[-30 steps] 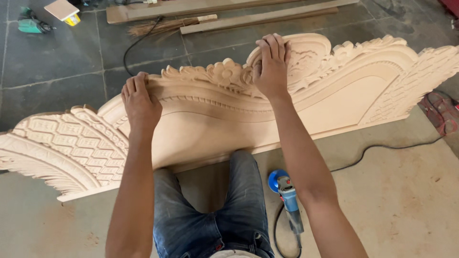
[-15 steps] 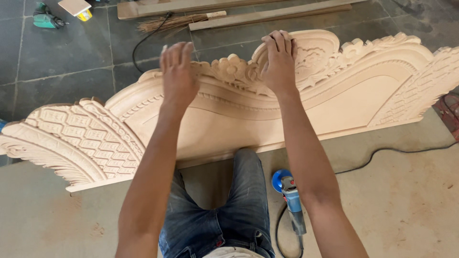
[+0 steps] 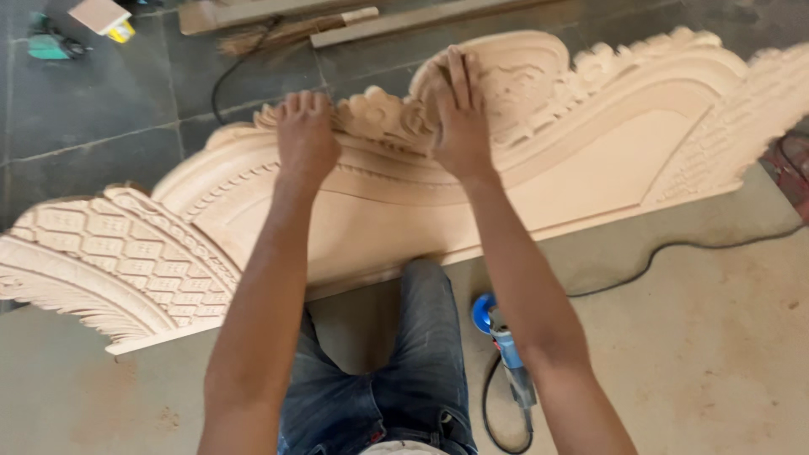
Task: The person uses an angle grinder to smooth and refine the carved details on a large, ornate wooden panel. They move the tool along the intricate patterns, occasionally pausing to inspect the surface with their hands.
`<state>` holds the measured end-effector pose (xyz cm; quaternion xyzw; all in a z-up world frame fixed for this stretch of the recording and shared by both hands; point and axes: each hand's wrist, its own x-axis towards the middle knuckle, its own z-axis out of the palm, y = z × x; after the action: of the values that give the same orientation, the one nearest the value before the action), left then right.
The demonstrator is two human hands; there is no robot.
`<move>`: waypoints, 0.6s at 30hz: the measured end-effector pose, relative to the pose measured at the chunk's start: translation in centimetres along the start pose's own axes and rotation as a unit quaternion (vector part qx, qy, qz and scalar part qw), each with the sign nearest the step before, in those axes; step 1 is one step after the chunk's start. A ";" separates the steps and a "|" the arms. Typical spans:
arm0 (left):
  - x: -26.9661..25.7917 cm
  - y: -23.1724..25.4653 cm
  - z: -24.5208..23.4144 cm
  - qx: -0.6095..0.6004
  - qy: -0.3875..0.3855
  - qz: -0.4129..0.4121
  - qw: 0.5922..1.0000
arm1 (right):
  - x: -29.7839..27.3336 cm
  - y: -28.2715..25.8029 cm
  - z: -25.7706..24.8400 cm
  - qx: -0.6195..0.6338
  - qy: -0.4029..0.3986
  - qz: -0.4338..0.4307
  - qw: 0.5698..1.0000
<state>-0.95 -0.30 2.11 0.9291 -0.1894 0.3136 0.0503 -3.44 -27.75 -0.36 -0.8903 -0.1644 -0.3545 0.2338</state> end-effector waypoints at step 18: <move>0.5 -1.6 2.2 0.085 -0.049 -0.042 0.994 | -12.2 3.3 5.9 0.052 -0.038 0.085 0.994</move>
<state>1.31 0.59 0.69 0.9514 -0.1251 0.2804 -0.0246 -7.11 -28.96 -13.76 -0.9006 -0.1151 -0.2900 0.3025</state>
